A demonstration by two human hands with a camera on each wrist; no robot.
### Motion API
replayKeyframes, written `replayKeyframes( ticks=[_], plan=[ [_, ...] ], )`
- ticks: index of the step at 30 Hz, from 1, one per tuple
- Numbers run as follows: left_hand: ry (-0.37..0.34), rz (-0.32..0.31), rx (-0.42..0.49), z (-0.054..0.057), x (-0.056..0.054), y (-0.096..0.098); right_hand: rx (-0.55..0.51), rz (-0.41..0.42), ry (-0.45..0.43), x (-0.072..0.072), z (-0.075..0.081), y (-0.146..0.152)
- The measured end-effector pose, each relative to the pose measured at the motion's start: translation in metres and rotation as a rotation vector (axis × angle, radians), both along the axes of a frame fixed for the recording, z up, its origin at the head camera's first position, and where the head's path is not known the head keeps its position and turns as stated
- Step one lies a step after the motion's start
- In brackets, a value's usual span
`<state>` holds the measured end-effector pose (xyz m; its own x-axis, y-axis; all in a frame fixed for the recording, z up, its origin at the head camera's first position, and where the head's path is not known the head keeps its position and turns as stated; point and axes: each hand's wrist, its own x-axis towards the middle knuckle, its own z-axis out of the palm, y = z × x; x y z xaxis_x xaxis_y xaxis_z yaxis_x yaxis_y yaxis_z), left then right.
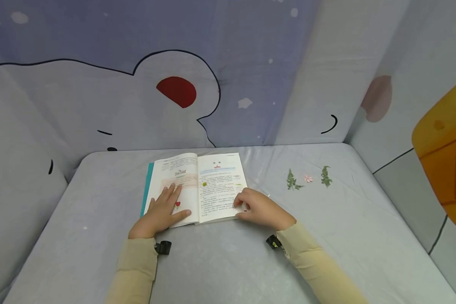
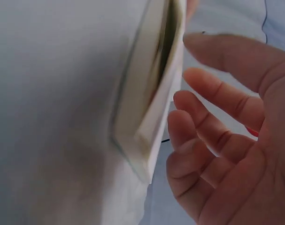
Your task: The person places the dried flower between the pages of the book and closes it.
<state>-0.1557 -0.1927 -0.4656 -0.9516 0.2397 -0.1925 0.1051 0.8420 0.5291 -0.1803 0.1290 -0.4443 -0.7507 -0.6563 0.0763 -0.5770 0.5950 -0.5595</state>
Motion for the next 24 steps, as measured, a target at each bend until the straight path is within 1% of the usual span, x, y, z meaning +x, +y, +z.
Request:
replayKeyframes(
  ticks=[3, 7, 10, 16, 24],
  plan=[
    [-0.001, 0.0, -0.005, 0.0002, -0.0001, 0.0, 0.014, 0.01, 0.025, 0.0017, -0.003, 0.0045],
    [0.004, -0.004, -0.006, -0.0008, -0.0004, -0.0005, 0.024, -0.002, 0.071, 0.003, -0.0044, 0.0063],
    [0.005, -0.005, -0.001, -0.0012, -0.0006, -0.0004, 0.034, -0.014, 0.089, 0.0032, -0.0046, 0.0071],
    [0.006, 0.0, -0.002, -0.0003, -0.0012, 0.0008, 0.031, -0.041, 0.095, 0.0045, -0.0009, 0.0088],
    [0.005, -0.003, -0.004, -0.0006, -0.0005, 0.0013, 0.019, -0.067, 0.073, 0.007, 0.0019, 0.011]
  ],
)
